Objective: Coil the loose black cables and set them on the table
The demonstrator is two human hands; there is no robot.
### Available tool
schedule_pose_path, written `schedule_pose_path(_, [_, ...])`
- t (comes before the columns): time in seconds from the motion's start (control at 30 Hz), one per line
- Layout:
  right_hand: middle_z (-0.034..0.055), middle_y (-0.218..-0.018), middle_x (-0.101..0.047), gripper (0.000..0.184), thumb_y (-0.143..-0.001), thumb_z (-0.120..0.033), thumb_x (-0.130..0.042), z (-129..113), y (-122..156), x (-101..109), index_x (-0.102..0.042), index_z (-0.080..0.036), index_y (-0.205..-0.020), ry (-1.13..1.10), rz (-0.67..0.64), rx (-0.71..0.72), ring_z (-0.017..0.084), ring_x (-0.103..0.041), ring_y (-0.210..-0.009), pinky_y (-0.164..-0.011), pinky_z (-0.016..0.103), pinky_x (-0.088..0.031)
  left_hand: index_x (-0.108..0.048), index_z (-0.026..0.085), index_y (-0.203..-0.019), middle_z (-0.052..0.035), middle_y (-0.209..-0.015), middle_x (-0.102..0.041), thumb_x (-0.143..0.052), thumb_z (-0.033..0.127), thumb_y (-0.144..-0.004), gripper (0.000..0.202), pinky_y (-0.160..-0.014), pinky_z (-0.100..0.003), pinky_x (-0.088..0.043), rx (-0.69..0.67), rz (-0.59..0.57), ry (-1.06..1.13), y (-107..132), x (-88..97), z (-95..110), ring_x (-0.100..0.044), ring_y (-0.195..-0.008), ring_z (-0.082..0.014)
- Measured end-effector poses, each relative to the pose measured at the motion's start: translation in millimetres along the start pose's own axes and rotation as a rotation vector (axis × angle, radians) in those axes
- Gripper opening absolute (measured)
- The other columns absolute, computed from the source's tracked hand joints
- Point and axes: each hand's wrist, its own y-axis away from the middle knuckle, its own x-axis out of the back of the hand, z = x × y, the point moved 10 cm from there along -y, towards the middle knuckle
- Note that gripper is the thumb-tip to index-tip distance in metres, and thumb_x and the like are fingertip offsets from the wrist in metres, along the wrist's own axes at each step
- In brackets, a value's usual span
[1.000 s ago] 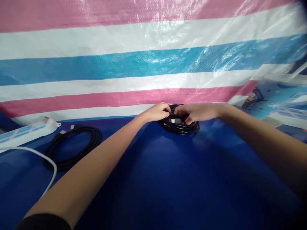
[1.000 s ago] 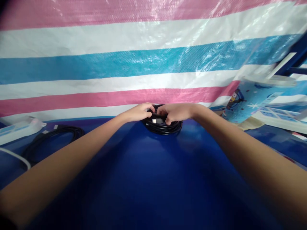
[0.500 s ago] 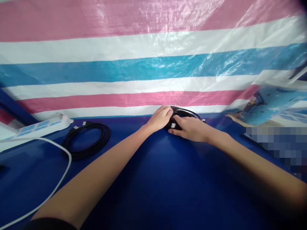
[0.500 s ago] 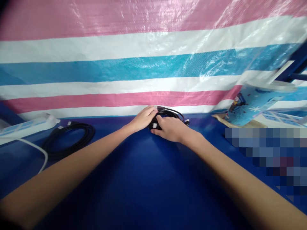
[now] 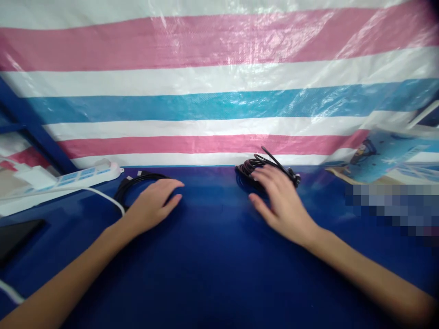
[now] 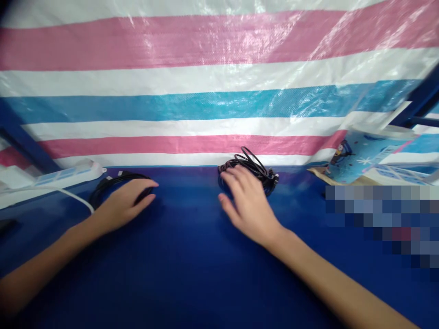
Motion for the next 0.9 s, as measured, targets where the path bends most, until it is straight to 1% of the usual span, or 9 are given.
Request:
schedule_pose_path(0.1, [0.0083,-0.136,-0.048,0.037,-0.093,-0.033,-0.044,-43.3,10.7,-26.2,-0.049,-0.020,-0.128,-0.086,-0.169,0.189,0.022,-0.039,-0.131,-0.107,0.041,-0.036,-0.051,0.016,-0.126,-0.0135,-0.130,-0.055,-0.045,0.055,-0.084,0.057,-0.103,-0.052,-0.037,0.194,-0.073,-0.089,22.2,6.6,-54.7,-0.051,-0.120,-0.0322])
schedule_pose_path(0.17, [0.0077,-0.132,-0.052,0.033,-0.094,-0.032,-0.043,-51.8,13.1,-37.1,-0.053,-0.021,-0.124,-0.144,-0.250,0.228,0.020,-0.046,-0.125,-0.103,0.038,-0.041,-0.049,0.020,-0.129,-0.0113,-0.134,-0.053,-0.046,0.062,-0.081,0.064,-0.103,-0.051,-0.038,0.261,-0.137,-0.150,29.0,4.0,-74.0,-0.050,-0.122,-0.0322])
schedule_pose_path(0.33, [0.0114,-0.122,-0.056,0.027,-0.094,-0.028,-0.042,-35.1,8.9,-44.3,-0.059,-0.017,-0.111,-0.294,-0.311,0.107,0.023,-0.048,-0.121,-0.103,0.045,-0.040,-0.059,0.020,-0.120,-0.0103,-0.122,-0.061,-0.043,0.054,-0.084,0.052,-0.100,-0.046,-0.042,0.168,-0.128,-0.237,24.9,2.3,-68.4,-0.056,-0.113,-0.0294])
schedule_pose_path(0.43, [0.0094,-0.122,-0.056,0.024,-0.092,-0.032,-0.047,-30.9,5.7,-45.4,-0.061,-0.019,-0.108,-0.411,-0.322,0.006,0.023,-0.046,-0.124,-0.107,0.046,-0.036,-0.058,0.023,-0.125,-0.0078,-0.127,-0.060,-0.048,0.053,-0.083,0.053,-0.102,-0.045,-0.043,0.081,-0.171,-0.158,29.4,-8.8,-29.7,-0.056,-0.116,-0.0279])
schedule_pose_path(0.57, [0.0112,-0.129,-0.053,0.041,-0.098,-0.042,-0.029,-23.0,3.7,-49.1,-0.044,-0.018,-0.128,-0.587,-0.297,-0.216,0.017,-0.052,-0.119,-0.099,0.038,-0.047,-0.046,0.040,-0.135,0.0049,-0.138,-0.050,-0.051,0.053,-0.083,0.054,-0.111,-0.046,-0.036,-0.227,-0.442,0.019,50.1,-47.4,79.4,-0.045,-0.132,-0.0231])
schedule_pose_path(0.67, [0.0094,-0.133,-0.051,0.051,-0.090,-0.048,-0.049,-23.3,7.4,-56.4,-0.040,-0.020,-0.132,-0.714,-0.342,-0.275,0.017,-0.053,-0.121,-0.099,0.034,-0.048,-0.051,0.045,-0.129,0.0079,-0.133,-0.055,-0.050,0.046,-0.086,0.043,-0.117,-0.043,-0.029,-0.367,-0.493,0.112,56.1,-61.9,122.2,-0.049,-0.128,-0.0190])
schedule_pose_path(0.73, [0.0075,-0.132,-0.053,0.057,-0.081,-0.039,-0.064,-24.6,10.9,-60.4,-0.043,-0.021,-0.131,-0.774,-0.395,-0.280,0.019,-0.052,-0.120,-0.102,0.036,-0.045,-0.058,0.042,-0.122,0.0063,-0.129,-0.059,-0.044,0.043,-0.089,0.036,-0.114,-0.042,-0.033,-0.227,-0.250,0.130,37.9,-48.5,99.1,-0.051,-0.125,-0.0182])
schedule_pose_path(0.8, [0.0063,-0.129,-0.055,0.051,-0.079,-0.024,-0.063,-23.9,13.4,-62.0,-0.048,-0.021,-0.128,-0.811,-0.431,-0.296,0.020,-0.052,-0.120,-0.104,0.039,-0.042,-0.064,0.033,-0.114,-0.0002,-0.126,-0.061,-0.042,0.047,-0.088,0.037,-0.107,-0.045,-0.041,0.040,-0.058,0.128,25.0,-36.9,50.2,-0.055,-0.120,-0.0219])
schedule_pose_path(0.9, [0.0046,-0.123,-0.058,0.043,-0.077,-0.008,-0.055,-22.4,13.6,-61.4,-0.055,-0.020,-0.118,-0.857,-0.440,-0.331,0.018,-0.052,-0.117,-0.105,0.040,-0.038,-0.066,0.026,-0.105,-0.0051,-0.116,-0.066,-0.046,0.057,-0.082,0.044,-0.098,-0.048,-0.046,0.274,-0.045,0.117,19.5,-40.2,4.1,-0.060,-0.108,-0.0257])
